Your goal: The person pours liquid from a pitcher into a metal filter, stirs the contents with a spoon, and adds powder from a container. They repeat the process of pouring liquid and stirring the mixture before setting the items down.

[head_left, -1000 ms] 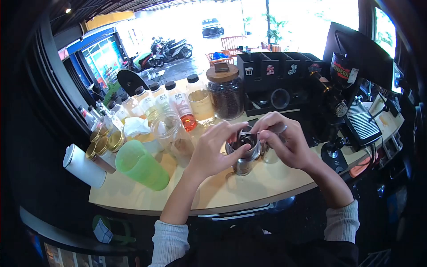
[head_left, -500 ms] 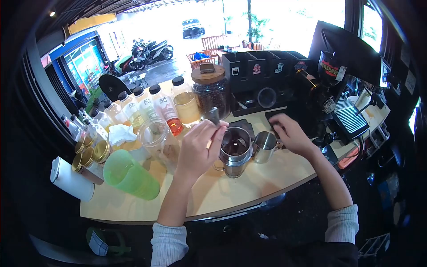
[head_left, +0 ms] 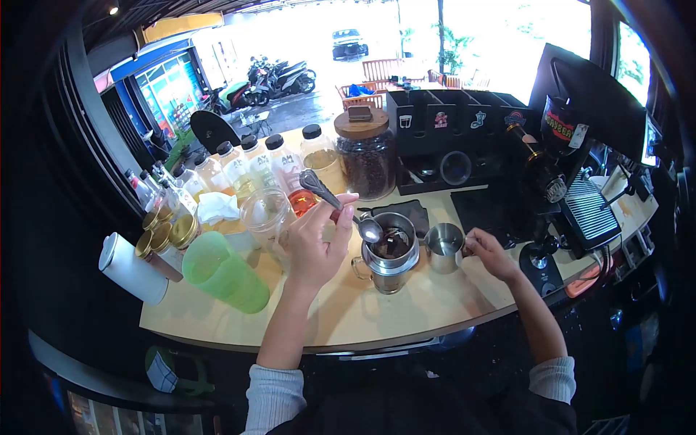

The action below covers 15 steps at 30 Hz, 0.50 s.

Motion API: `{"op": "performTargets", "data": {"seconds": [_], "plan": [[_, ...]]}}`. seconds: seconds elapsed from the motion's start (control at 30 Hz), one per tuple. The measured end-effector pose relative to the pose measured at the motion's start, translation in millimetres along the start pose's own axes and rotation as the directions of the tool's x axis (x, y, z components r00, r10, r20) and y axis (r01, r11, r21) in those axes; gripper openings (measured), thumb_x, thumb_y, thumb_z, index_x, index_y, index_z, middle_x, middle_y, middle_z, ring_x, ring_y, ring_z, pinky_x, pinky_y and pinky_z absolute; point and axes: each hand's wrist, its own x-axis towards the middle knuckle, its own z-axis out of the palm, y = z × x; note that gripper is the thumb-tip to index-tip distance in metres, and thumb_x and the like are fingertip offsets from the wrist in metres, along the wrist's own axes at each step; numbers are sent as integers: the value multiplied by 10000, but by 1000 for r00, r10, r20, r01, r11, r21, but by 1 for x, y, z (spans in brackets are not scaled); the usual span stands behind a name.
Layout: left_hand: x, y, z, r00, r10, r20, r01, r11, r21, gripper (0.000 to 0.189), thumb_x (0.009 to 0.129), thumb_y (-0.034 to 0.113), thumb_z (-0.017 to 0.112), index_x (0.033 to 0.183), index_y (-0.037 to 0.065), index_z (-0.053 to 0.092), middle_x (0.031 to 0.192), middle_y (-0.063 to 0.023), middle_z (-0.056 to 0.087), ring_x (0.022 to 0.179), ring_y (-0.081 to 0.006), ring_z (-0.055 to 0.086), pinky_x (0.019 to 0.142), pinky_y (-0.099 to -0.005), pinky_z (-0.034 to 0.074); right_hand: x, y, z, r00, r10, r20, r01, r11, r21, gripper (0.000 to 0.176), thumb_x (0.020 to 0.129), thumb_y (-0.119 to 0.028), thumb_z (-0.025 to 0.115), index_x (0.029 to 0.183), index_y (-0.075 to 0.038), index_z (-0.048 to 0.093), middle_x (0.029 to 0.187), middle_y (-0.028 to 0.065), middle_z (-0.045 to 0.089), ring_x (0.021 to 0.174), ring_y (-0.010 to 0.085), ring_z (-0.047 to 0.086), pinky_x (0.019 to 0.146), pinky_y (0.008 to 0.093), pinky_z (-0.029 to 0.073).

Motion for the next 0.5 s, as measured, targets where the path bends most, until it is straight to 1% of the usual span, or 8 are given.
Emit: {"op": "performTargets", "data": {"seconds": [0.03, 0.13, 0.23, 0.3, 0.37, 0.4, 0.43, 0.5], "plan": [[0, 0, 0, 1000, 16, -13, -16, 1000, 6, 170, 894, 99, 604, 1029, 22, 675, 721, -83, 661, 637, -145, 633, 606, -276, 480, 3, -6, -2, 1000, 0, 6, 0, 1000, 5, 135, 978, -135, 499, 890, -33, 512, 782, -20, 516, 785, 81, 508, 753, 249, 437], [1, 4, -1, 1000, 1, -3, -1, 1000, 13, 174, 889, 91, 606, 1035, 22, 673, 727, -82, 665, 632, -144, 633, 605, -271, 480, 7, -41, -9, 999, -34, -1, 34, 999, -11, 136, 980, -135, 488, 876, -48, 500, 769, -27, 501, 758, 58, 475, 717, 232, 414], [0, 4, 2, 999, 35, -32, -34, 999, 30, 176, 885, 84, 608, 1038, 23, 673, 726, -78, 665, 628, -142, 632, 597, -267, 477, 18, -75, -11, 993, -116, -22, 115, 991, -62, 137, 977, -138, 492, 867, -55, 489, 758, -34, 473, 734, 51, 434, 701, 224, 390], [0, 4, 2, 999, 37, -36, -35, 999, 38, 178, 883, 81, 610, 1039, 24, 673, 726, -76, 665, 626, -139, 630, 592, -267, 475, 25, -100, -8, 994, -103, -39, 99, 992, -82, 151, 976, -144, 494, 855, -54, 483, 758, -37, 460, 738, 49, 427, 702, 219, 384], [0, 5, 3, 998, 41, -39, -39, 998, 46, 179, 881, 78, 612, 1041, 24, 673, 725, -74, 664, 624, -137, 629, 587, -267, 473, 34, -122, -5, 986, -167, 7, 166, 975, -148, 162, 977, -150, 495, 850, -51, 477, 758, -36, 459, 736, 50, 423, 697, 219, 382], [0, 5, 4, 998, 49, -45, -47, 998, 45, 180, 880, 76, 614, 1042, 24, 673, 722, -73, 663, 621, -133, 626, 585, -265, 471, 39, -129, -4, 979, -201, 27, 203, 967, -152, 161, 978, -148, 498, 856, -44, 474, 757, -32, 459, 733, 46, 419, 686, 212, 379], [0, 6, 4, 997, 58, -49, -55, 997, 45, 181, 879, 74, 615, 1043, 24, 673, 719, -72, 662, 618, -128, 623, 583, -264, 469, 44, -137, -3, 979, -201, 28, 203, 968, -151, 161, 978, -148, 498, 856, -44, 474, 757, -32, 459, 733, 46, 419, 686, 212, 379], [0, 6, 4, 998, 46, -52, -44, 998, 41, 181, 878, 71, 617, 1044, 23, 673, 715, -73, 661, 614, -126, 621, 580, -260, 467, 52, -152, 1, 967, -239, 92, 251, 954, -161, 157, 979, -136, 497, 858, -38, 472, 756, -27, 469, 721, 37, 421, 665, 207, 378]]}}
